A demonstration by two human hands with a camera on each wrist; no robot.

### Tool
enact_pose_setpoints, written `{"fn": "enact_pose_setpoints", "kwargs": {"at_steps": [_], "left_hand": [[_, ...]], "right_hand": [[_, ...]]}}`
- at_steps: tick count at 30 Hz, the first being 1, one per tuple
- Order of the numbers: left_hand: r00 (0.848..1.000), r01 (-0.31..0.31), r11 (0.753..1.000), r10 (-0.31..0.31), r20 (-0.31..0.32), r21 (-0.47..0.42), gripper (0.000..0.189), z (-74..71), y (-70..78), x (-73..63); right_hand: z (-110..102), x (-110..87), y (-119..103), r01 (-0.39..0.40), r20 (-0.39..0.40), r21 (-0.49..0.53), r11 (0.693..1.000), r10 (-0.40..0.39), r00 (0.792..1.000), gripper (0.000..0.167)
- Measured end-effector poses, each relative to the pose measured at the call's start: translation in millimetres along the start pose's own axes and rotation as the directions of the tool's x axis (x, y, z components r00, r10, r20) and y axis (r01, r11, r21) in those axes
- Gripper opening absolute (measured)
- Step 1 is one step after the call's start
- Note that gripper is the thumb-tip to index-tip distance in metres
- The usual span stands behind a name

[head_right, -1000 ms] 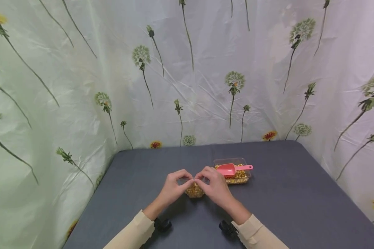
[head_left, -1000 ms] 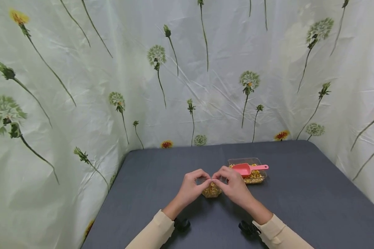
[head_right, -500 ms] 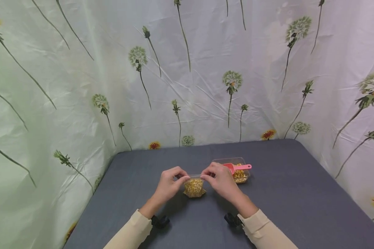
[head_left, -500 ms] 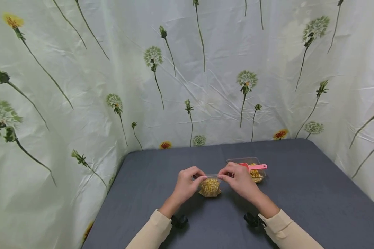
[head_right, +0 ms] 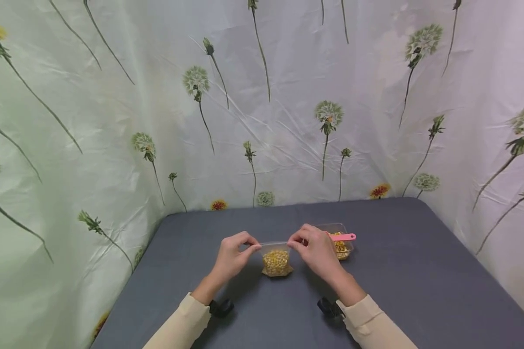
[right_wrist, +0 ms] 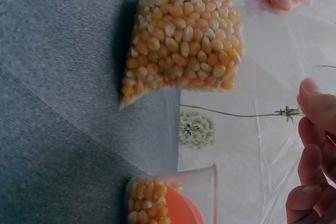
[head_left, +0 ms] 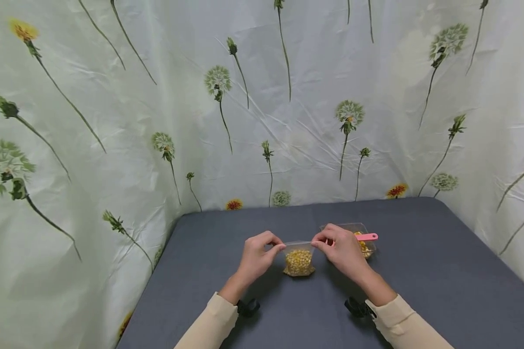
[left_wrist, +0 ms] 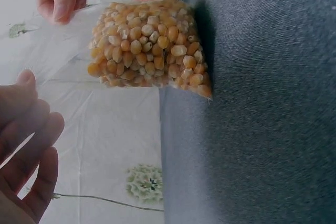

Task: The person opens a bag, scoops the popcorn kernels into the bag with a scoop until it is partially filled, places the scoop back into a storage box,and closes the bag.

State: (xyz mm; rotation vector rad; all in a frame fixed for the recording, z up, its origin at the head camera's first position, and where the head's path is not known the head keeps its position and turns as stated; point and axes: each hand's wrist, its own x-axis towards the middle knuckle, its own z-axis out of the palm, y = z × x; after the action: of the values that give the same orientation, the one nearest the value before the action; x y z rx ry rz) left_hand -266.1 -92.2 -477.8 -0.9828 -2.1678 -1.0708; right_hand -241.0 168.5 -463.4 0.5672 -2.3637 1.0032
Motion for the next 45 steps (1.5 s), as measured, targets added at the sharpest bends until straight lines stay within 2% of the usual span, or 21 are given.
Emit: {"fn": "enact_pose_setpoints", "kwargs": {"at_steps": [3,6,11,14,18,21,27,32,37,40,45], "left_hand": [[0.999,-0.032,0.999,0.032,0.027,-0.014,0.005,7.7,3.3,2.5],[0.998,-0.010,1.000,0.010,0.055,-0.008,0.007,10.7,6.2,3.2],[0.994,0.080,0.996,-0.083,0.068,0.047,0.004,4.6,5.3,-2.2],[0.981,0.140,0.988,-0.147,0.130,0.065,0.002,2.3,3.5,-3.5],[0.948,0.210,0.973,-0.226,0.223,0.091,0.006,1.2,4.4,-3.1],[0.930,0.233,0.966,-0.256,0.264,0.115,0.004,0.8,5.6,-3.9],[0.919,0.239,0.963,-0.266,0.291,0.125,0.006,-0.3,5.6,-5.3],[0.926,0.263,0.962,-0.273,0.262,0.073,0.009,-1.9,7.2,-3.4],[0.951,0.241,0.970,-0.241,0.193,0.027,0.017,-7.9,11.6,-3.7],[0.961,0.223,0.974,-0.227,0.155,0.043,0.022,-15.8,15.6,-4.7],[0.962,0.234,0.968,-0.244,0.121,0.089,0.033,-33.0,26.3,-6.4]], "right_hand": [[-7.0,-7.5,-0.9,-0.021,-0.045,-0.027,0.999,0.020,0.999,0.016],[-10.2,-11.1,-1.6,-0.035,-0.067,-0.035,0.999,0.033,0.997,0.018],[-2.4,-5.8,-1.8,-0.026,0.038,-0.041,0.999,0.028,0.999,0.010],[0.2,-3.2,-1.6,-0.039,0.077,-0.067,0.997,0.044,0.996,0.010],[-0.6,-3.4,0.0,-0.048,0.097,-0.112,0.992,0.059,0.994,0.013],[-1.2,-4.8,2.2,-0.034,0.137,-0.144,0.989,0.054,0.989,0.012],[-1.1,-6.6,4.2,-0.026,0.188,-0.153,0.988,0.055,0.981,0.009],[-3.2,-6.2,2.8,-0.016,0.163,-0.139,0.990,0.038,0.986,0.008],[-12.6,-5.0,-3.8,0.072,0.064,-0.158,0.985,-0.062,0.996,0.018],[-20.6,-6.9,-9.0,0.103,0.023,-0.178,0.979,-0.101,0.995,0.025],[-36.0,-8.9,-14.7,0.126,0.002,-0.189,0.974,-0.128,0.992,0.033]]}}
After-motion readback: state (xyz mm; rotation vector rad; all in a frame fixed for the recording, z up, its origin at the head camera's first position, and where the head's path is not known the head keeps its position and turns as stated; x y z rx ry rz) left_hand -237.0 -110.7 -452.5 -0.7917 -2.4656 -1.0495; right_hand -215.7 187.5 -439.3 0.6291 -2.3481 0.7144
